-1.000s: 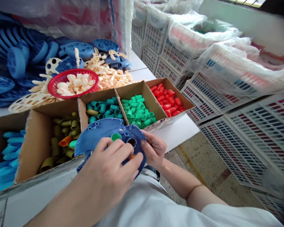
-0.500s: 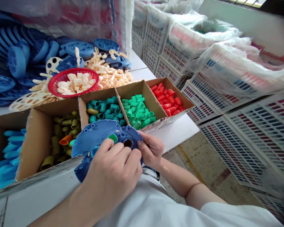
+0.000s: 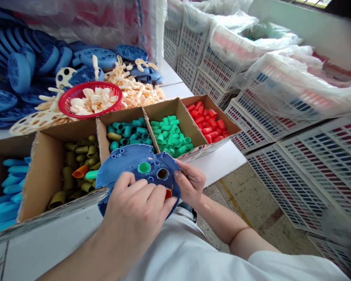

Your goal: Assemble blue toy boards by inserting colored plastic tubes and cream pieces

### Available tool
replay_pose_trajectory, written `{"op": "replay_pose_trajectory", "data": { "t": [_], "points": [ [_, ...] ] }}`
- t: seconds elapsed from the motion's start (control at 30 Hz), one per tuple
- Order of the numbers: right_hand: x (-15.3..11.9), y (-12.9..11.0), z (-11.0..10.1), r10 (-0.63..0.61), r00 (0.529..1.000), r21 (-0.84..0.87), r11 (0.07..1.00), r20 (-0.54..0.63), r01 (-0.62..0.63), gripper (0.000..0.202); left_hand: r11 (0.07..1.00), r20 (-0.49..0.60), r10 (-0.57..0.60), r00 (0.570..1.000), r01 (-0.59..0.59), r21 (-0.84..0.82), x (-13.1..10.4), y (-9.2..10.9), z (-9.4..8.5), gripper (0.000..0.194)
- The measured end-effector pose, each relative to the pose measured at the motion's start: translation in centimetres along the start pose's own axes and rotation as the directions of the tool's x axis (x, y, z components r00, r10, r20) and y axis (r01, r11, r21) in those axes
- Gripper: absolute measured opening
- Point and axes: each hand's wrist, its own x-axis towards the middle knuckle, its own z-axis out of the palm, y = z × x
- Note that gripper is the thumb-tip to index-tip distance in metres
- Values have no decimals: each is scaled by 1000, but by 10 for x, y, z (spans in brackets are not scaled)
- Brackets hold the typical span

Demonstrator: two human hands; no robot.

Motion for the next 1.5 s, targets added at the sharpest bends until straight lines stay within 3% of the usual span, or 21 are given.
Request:
{"op": "replay_pose_trajectory", "data": {
  "t": [0.1,0.2,0.27,0.33,0.37,0.43,0.5,0.57,0.67,0.73,0.8,0.87,0.93,1.0,1.07,1.13,1.23,1.3,1.4,1.5],
  "points": [
    [0,-1,-2,16,1000,3,1000,-6,-16,30,1000,11,5,1000,-5,22,2,3,-4,34],
    [0,-4,-4,15,1000,11,1000,-18,-15,30,998,-71,-27,997,30,46,-1,-4,-18,20],
    [0,-5,-4,7,1000,28,1000,-31,-6,30,977,-182,-171,968,190,92,-4,-18,-29,25],
    [0,-6,-4,-5,999,59,998,-36,7,28,912,-244,-377,894,403,69,-5,-35,-35,37],
    [0,-6,-4,-11,999,77,997,-36,14,27,872,-205,-480,853,490,-3,-4,-43,-36,40],
    [-2,-5,-5,-20,999,110,994,-35,24,27,764,-20,-626,779,608,-216,-2,-54,-34,41],
    [-5,-5,-6,-30,999,136,990,-40,35,29,657,109,-671,734,656,-373,1,-57,-29,32],
    [-11,-5,-6,-44,998,152,987,-42,50,34,688,44,-630,775,584,-431,4,-54,-26,23],
    [-21,-5,-6,-64,998,174,982,-14,66,38,839,-33,-408,912,361,-406,7,-51,-25,26],
    [-27,-3,-7,-57,998,188,981,5,56,36,877,2,-288,958,264,-401,10,-53,-27,28],
    [-28,0,-8,-31,999,194,981,21,27,35,874,101,-222,970,244,-421,16,-62,-33,30],
    [-26,3,-11,-2,999,198,980,50,-8,35,852,250,-146,957,250,-460,25,-77,-43,36],
    [-23,5,-14,27,997,208,977,71,-41,37,857,331,-154,931,293,-425,37,-102,-54,45],
    [-21,6,-17,60,997,222,973,56,-71,42,883,286,-313,906,388,-264,50,-134,-66,50],
    [-22,6,-17,93,995,239,966,22,-96,43,857,196,-498,845,514,-39,62,-172,-72,51],
    [-25,7,-17,118,993,257,960,-4,-113,41,815,216,-579,786,566,125,72,-209,-72,52],
    [-32,9,-16,137,990,273,954,-32,-123,37,806,281,-592,755,548,224,87,-254,-56,47],
    [-34,11,-16,138,989,272,955,-55,-119,35,814,333,-581,743,520,259,98,-273,-38,41],
    [-35,11,-17,125,990,271,957,-69,-102,35,835,402,-549,732,476,275,110,-288,-12,37],
    [-34,9,-18,102,993,294,952,-62,-80,32,830,413,-557,720,472,297,117,-294,0,36]
  ]
}}
